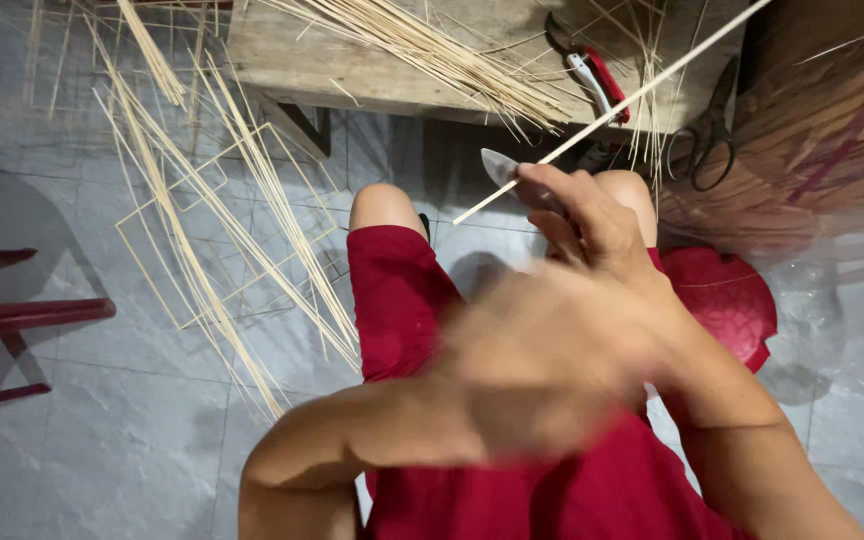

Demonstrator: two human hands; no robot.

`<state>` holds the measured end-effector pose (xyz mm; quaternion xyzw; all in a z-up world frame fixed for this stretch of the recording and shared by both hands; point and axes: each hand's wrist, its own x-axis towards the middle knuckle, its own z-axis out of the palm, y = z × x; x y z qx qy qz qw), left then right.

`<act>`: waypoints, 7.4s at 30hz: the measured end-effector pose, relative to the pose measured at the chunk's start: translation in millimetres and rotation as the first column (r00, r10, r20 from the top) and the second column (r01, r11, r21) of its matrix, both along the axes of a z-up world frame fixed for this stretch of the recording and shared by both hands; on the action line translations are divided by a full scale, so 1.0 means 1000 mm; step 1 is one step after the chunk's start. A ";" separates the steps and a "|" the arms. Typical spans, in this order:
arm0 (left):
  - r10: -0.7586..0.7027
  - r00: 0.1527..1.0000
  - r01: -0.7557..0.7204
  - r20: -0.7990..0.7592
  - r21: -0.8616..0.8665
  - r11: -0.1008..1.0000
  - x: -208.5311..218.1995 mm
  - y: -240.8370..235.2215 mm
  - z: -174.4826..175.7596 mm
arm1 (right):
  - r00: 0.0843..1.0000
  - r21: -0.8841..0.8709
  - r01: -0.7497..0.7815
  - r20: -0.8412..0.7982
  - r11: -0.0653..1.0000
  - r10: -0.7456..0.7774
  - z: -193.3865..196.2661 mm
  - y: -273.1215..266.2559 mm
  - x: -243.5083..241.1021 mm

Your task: The person sits on a low stool and uses a knife to sharpen the ends of thin bamboo sticks. They repeatedly pick up sticks, scrape the tips with the blade, and place the sharpened sticks into a wire rack on the floor.

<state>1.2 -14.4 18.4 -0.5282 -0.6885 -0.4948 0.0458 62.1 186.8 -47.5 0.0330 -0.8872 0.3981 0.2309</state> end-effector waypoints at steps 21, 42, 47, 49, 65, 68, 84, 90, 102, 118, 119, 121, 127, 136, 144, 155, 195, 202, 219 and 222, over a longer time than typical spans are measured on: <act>0.218 0.975 -0.219 -0.038 -0.307 0.926 -0.042 -0.036 -0.058 | 0.954 -0.035 0.300 -0.013 0.953 -0.301 -0.025 0.028 -0.014; 0.413 0.765 -0.130 0.495 -0.510 0.850 -0.036 -0.132 -0.102 | 0.910 -0.620 0.322 -0.007 0.716 -0.415 -0.049 0.171 -0.011; 0.284 0.590 0.033 0.756 -0.373 0.927 -0.039 -0.120 -0.134 | 0.909 -0.685 0.400 0.213 0.609 -0.357 -0.055 0.111 -0.023; 0.214 0.531 0.093 0.820 -0.308 0.947 -0.037 -0.107 -0.149 | 0.837 -0.587 0.536 0.464 0.606 -0.291 -0.067 0.069 -0.029; -0.098 0.271 0.240 0.957 0.031 0.970 -0.019 -0.063 -0.206 | 0.968 -0.897 0.070 0.167 0.436 0.188 -0.130 -0.044 -0.050; -0.095 0.234 0.231 0.967 0.039 0.972 -0.019 -0.061 -0.215 | 0.933 -0.884 0.235 0.321 0.405 0.159 -0.137 -0.046 -0.051; -0.048 0.197 0.221 0.979 0.003 0.975 -0.028 -0.061 -0.232 | 0.927 -0.731 0.309 0.376 0.608 -0.020 -0.127 -0.017 -0.085; 0.002 0.206 0.119 0.979 -0.027 0.993 -0.055 -0.044 -0.244 | 0.955 -0.630 0.175 0.295 0.757 0.025 -0.177 -0.002 -0.119; 0.094 0.170 -0.268 0.981 -0.046 0.962 -0.089 -0.019 -0.245 | 0.795 -0.043 0.553 0.327 0.832 -0.511 -0.240 0.121 -0.212; -0.032 0.069 -0.165 0.997 0.043 0.985 -0.109 -0.039 -0.274 | 0.487 0.290 0.794 0.221 0.534 -0.845 -0.263 0.264 -0.018; -0.045 0.067 -0.162 0.997 0.055 0.985 -0.109 -0.040 -0.274 | 0.537 0.269 0.767 0.230 0.583 -0.812 -0.265 0.272 0.013; -0.078 0.066 -0.147 0.995 0.087 0.985 -0.110 -0.039 -0.273 | 0.566 0.287 0.729 0.259 0.622 -0.783 -0.274 0.281 0.058; -0.099 0.022 -0.093 0.995 0.100 0.991 -0.112 -0.033 -0.271 | 0.464 0.322 0.665 0.529 0.674 -0.711 -0.315 0.290 0.081; -0.034 0.036 -0.076 0.999 0.037 0.996 -0.108 -0.044 -0.263 | 0.270 0.180 0.881 0.567 0.437 -0.778 -0.311 0.302 0.043; -0.060 0.045 -0.047 0.997 0.062 0.997 -0.102 -0.068 -0.252 | 0.775 -0.465 0.621 0.247 0.630 -0.582 -0.184 0.202 0.075; 0.196 0.242 0.014 0.950 -0.205 0.979 -0.087 -0.116 -0.212 | 0.946 -0.724 0.092 0.279 0.684 0.168 -0.079 0.156 0.038; 0.180 0.136 -0.338 0.974 -0.126 0.933 -0.072 -0.135 -0.226 | 0.819 -0.417 0.529 0.479 0.739 -0.316 -0.162 0.171 -0.036; 0.224 0.268 -0.202 0.937 -0.173 0.964 -0.050 -0.093 -0.255 | 0.817 0.199 0.519 0.171 0.831 -0.551 -0.260 0.302 -0.056; 0.312 0.248 -0.342 0.917 -0.218 0.914 -0.086 -0.105 -0.247 | 0.629 0.481 0.496 0.375 0.723 -0.681 -0.264 0.316 -0.047; 0.450 0.303 -0.441 0.840 -0.295 0.848 -0.135 -0.122 -0.241 | 0.721 0.511 0.513 0.178 0.689 -0.669 -0.243 0.292 -0.048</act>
